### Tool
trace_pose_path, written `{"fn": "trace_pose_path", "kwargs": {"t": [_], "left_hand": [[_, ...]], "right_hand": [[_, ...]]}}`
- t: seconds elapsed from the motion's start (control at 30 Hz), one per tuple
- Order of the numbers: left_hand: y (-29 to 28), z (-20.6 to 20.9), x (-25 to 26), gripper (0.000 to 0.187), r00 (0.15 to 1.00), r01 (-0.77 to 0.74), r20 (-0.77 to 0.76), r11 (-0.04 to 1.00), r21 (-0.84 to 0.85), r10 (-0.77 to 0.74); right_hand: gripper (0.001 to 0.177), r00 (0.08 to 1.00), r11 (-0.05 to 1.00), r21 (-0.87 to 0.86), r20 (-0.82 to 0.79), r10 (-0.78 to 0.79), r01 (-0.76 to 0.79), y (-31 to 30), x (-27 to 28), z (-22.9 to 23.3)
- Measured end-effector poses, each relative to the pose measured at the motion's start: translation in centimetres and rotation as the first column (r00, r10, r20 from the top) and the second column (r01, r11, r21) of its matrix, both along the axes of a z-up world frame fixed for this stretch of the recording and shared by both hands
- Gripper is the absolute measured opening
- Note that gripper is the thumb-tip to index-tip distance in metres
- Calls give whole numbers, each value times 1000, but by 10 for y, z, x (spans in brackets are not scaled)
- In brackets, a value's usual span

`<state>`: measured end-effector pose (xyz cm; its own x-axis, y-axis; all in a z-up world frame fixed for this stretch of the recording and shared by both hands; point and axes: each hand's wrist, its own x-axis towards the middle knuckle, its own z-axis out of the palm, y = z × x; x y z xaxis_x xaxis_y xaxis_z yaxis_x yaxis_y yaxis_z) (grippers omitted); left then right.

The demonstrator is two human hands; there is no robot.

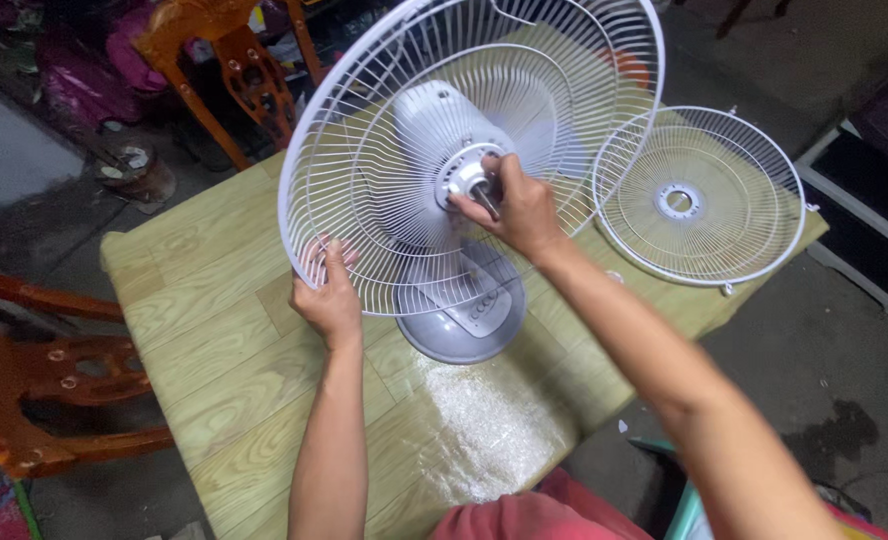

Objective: The person assembles a white table fan by attaching the front grille, inserting the fan blades, and securing the components with a central nut. The person repeatedly removes and reattaches the grille and blades, adjusting the central nut throughout the process.

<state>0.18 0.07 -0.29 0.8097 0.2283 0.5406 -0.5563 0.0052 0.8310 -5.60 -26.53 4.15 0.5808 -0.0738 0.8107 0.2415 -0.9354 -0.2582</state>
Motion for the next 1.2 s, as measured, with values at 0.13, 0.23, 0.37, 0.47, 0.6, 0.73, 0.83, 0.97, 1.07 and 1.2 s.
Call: {"fn": "trace_pose_path", "kwargs": {"t": [0.13,0.23,0.37,0.47,0.6,0.73,0.83,0.97,1.07,1.2], "left_hand": [[-2,0,-1,20,1000,22,-16,998,-62,-23],[1,-1,-1,19,1000,13,-24,999,-33,-14],[0,2,-1,22,996,31,-77,998,-54,-35],[8,6,-3,21,998,-38,-47,994,107,43],[20,25,-5,28,1000,11,11,987,160,-13],[27,61,-7,39,976,14,208,975,220,-61],[30,93,-6,54,910,-176,414,885,432,-21],[22,121,-1,77,813,-353,578,738,575,-62],[18,126,3,79,823,-374,564,692,617,-58],[17,122,6,78,801,-424,599,689,588,-19]], "right_hand": [[61,994,911,405,-101,-31,70,22,4,-15],[63,977,921,381,-213,5,78,20,-1,-10],[79,987,960,-259,-81,-136,111,1,-19,14],[72,996,748,-663,-86,-33,-33,-23,-28,40],[71,974,476,-868,-207,-88,-141,-41,-14,63],[66,946,350,-902,-308,-105,-254,-43,1,69],[58,951,334,-904,-304,-58,-268,-43,5,71],[55,987,312,-936,-152,50,-160,-46,12,69],[47,989,356,-927,-75,124,-115,-49,14,64],[47,979,362,-926,-40,199,-111,-54,18,64]]}}
